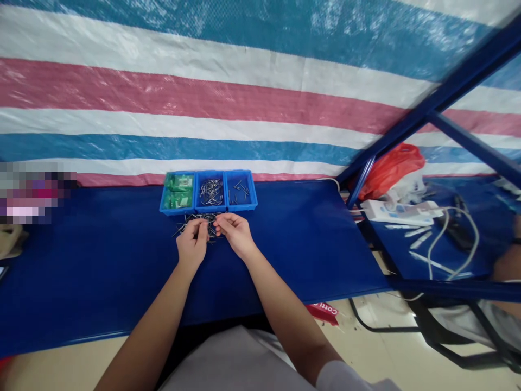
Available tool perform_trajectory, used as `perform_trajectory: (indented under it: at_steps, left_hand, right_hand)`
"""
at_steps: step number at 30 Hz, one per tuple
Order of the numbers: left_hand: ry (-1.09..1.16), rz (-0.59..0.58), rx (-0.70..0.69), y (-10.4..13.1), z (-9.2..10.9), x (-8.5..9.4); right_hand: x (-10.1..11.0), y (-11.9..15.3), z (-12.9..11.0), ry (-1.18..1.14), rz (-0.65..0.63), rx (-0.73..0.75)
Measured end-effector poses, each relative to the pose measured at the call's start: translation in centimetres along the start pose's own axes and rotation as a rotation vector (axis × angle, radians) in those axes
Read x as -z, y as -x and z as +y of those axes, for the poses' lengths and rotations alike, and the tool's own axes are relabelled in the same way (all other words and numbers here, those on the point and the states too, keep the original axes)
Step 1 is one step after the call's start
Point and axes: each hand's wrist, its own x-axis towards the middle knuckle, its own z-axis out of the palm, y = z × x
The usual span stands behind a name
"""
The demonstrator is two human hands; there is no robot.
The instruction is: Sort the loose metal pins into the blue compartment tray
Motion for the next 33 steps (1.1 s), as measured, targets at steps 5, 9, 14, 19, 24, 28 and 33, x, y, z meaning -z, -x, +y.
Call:
perform_trajectory:
  at_steps: [5,9,14,19,24,28,33]
  left_hand:
    - [0.016,-0.008,-0.003,0.13,0.02,-0.01]
    - [0.014,-0.018,-0.023,0.13,-0.1,0.02]
    - [0.001,-0.025,-0.044,0.21,-0.1,-0.07]
    - [0.007,-0.032,-0.049,0.31,0.09,-0.1]
    - [-0.016,-0.014,-0.04,0.37,0.15,0.05]
    - [-0.03,-0.016,-0.029,0.44,0.13,0.12]
    - [-0.035,-0.022,-0.02,0.45,0.11,0.13]
  right_hand:
    - [0.01,-0.09,0.06,0.003,0.016,-0.007]
    - [0.1,-0.15,0.17,0.007,0.017,-0.007]
    - [0.24,-0.02,0.15,0.028,0.017,0.004]
    - [0.44,0.04,0.33,0.041,0.022,0.009]
    - [0.6,0.02,0.72,0.076,0.026,0.008]
    - [0.69,0.04,0.92,0.106,0.022,0.017]
    - [0.74,0.0,0.97,0.13,0.024,0.038]
